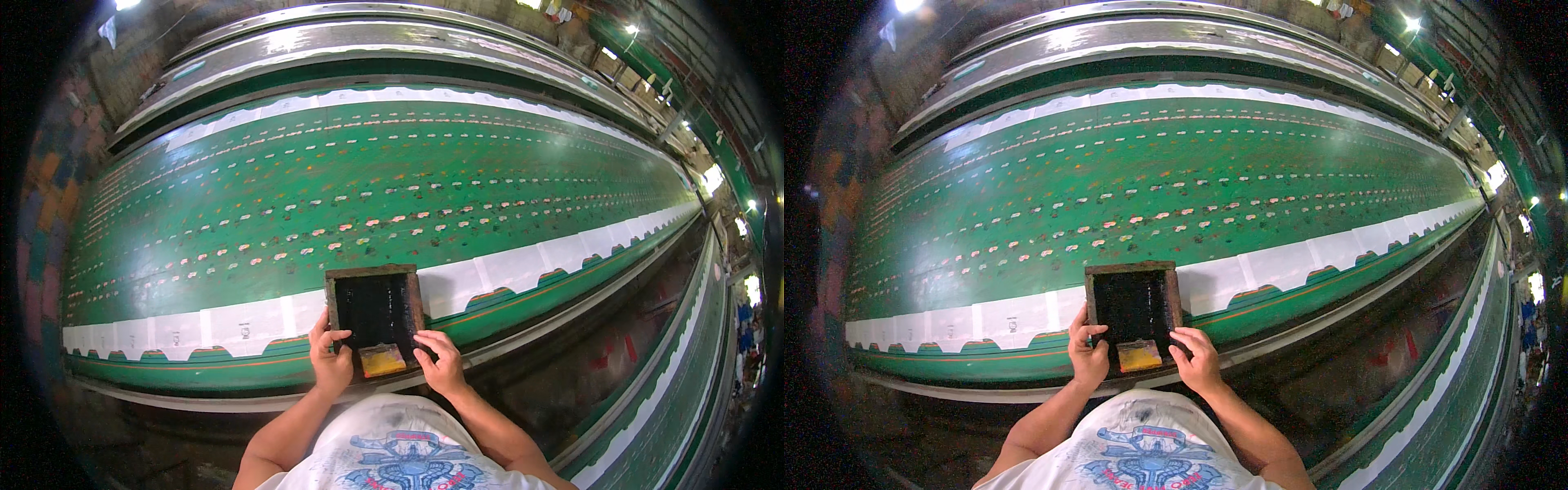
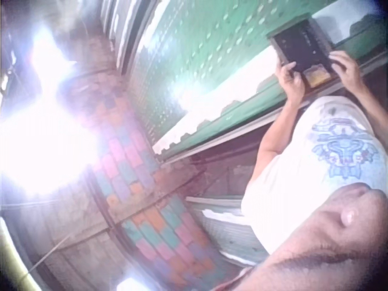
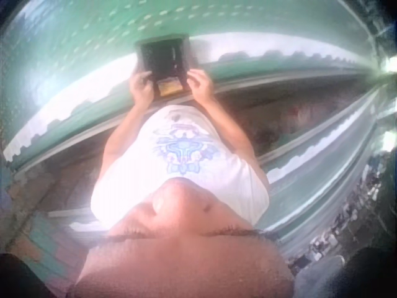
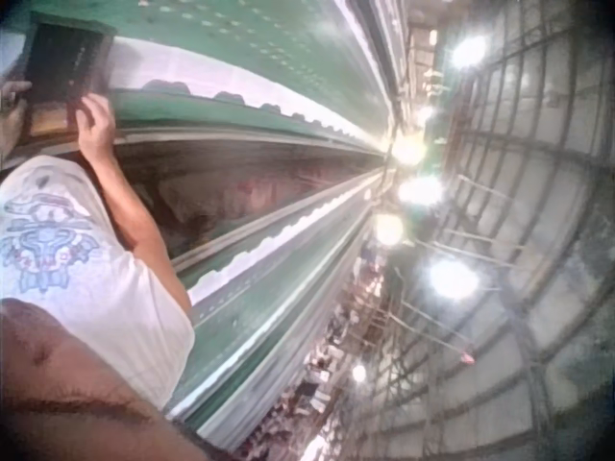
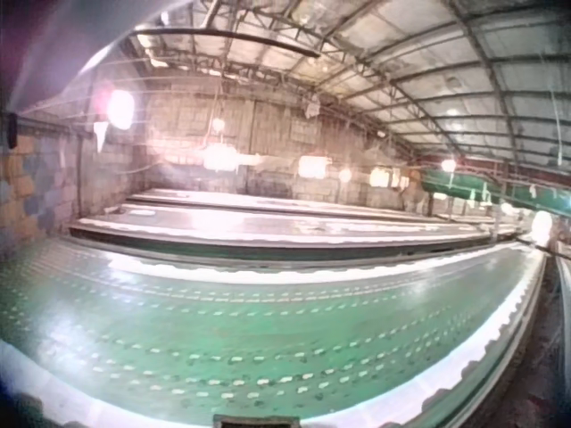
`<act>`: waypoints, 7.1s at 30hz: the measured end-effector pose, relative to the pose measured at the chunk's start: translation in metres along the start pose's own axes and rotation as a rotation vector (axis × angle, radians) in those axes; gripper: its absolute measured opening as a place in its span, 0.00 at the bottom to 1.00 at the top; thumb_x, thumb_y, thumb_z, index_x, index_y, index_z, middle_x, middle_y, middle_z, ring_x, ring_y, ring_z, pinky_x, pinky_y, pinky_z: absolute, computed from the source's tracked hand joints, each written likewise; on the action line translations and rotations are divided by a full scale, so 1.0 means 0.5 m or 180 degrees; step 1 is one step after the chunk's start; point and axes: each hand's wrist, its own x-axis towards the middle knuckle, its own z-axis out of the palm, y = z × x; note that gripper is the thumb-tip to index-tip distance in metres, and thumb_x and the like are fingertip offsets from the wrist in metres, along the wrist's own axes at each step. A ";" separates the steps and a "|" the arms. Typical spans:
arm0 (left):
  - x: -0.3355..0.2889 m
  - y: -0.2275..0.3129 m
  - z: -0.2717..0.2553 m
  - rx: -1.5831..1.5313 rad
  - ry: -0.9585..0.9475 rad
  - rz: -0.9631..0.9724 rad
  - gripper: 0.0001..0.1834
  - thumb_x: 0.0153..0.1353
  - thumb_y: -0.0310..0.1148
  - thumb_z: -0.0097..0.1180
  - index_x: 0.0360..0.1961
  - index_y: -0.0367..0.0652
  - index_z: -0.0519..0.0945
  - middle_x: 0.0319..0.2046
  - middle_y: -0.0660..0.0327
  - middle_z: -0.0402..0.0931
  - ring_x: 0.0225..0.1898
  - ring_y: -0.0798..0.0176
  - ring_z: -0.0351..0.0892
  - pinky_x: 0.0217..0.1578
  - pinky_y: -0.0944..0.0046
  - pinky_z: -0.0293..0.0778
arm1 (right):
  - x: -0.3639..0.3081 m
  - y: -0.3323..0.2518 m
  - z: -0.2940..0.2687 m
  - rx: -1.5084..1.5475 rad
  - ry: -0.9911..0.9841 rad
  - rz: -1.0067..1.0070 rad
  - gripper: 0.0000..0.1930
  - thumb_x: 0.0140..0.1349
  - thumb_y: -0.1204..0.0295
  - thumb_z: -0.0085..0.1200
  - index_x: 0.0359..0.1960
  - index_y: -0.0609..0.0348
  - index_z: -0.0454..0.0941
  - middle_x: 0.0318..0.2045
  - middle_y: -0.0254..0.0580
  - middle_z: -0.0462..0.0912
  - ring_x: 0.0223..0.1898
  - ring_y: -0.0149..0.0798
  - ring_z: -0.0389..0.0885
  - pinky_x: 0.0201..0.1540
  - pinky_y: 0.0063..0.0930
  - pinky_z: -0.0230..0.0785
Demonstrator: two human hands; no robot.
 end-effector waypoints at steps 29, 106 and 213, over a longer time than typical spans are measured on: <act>-0.040 0.002 0.381 -0.0819 0.0178 -0.1031 0.16 0.49 0.11 0.63 0.36 0.40 0.89 0.82 0.44 0.73 0.76 0.50 0.79 0.74 0.55 0.73 | 0.176 0.137 -0.268 -0.0800 -0.1611 -0.2062 0.16 0.70 0.74 0.60 0.57 0.58 0.90 0.47 0.42 0.90 0.51 0.48 0.87 0.56 0.46 0.78; -0.064 0.144 0.766 -0.0115 0.0163 -0.0095 0.24 0.52 0.11 0.59 0.47 0.46 0.91 0.77 0.42 0.75 0.79 0.39 0.72 0.78 0.46 0.67 | 0.138 0.371 -0.597 -0.0382 -0.0790 -0.1085 0.22 0.59 0.87 0.63 0.56 0.62 0.89 0.54 0.47 0.88 0.58 0.56 0.87 0.64 0.48 0.82; -0.115 0.277 1.387 -0.0596 0.0188 -0.0914 0.14 0.53 0.12 0.63 0.37 0.42 0.89 0.80 0.45 0.75 0.79 0.49 0.76 0.75 0.54 0.71 | 0.348 0.739 -1.131 -0.0848 -0.2164 -0.1639 0.17 0.64 0.78 0.58 0.55 0.61 0.89 0.49 0.47 0.89 0.54 0.53 0.85 0.60 0.48 0.80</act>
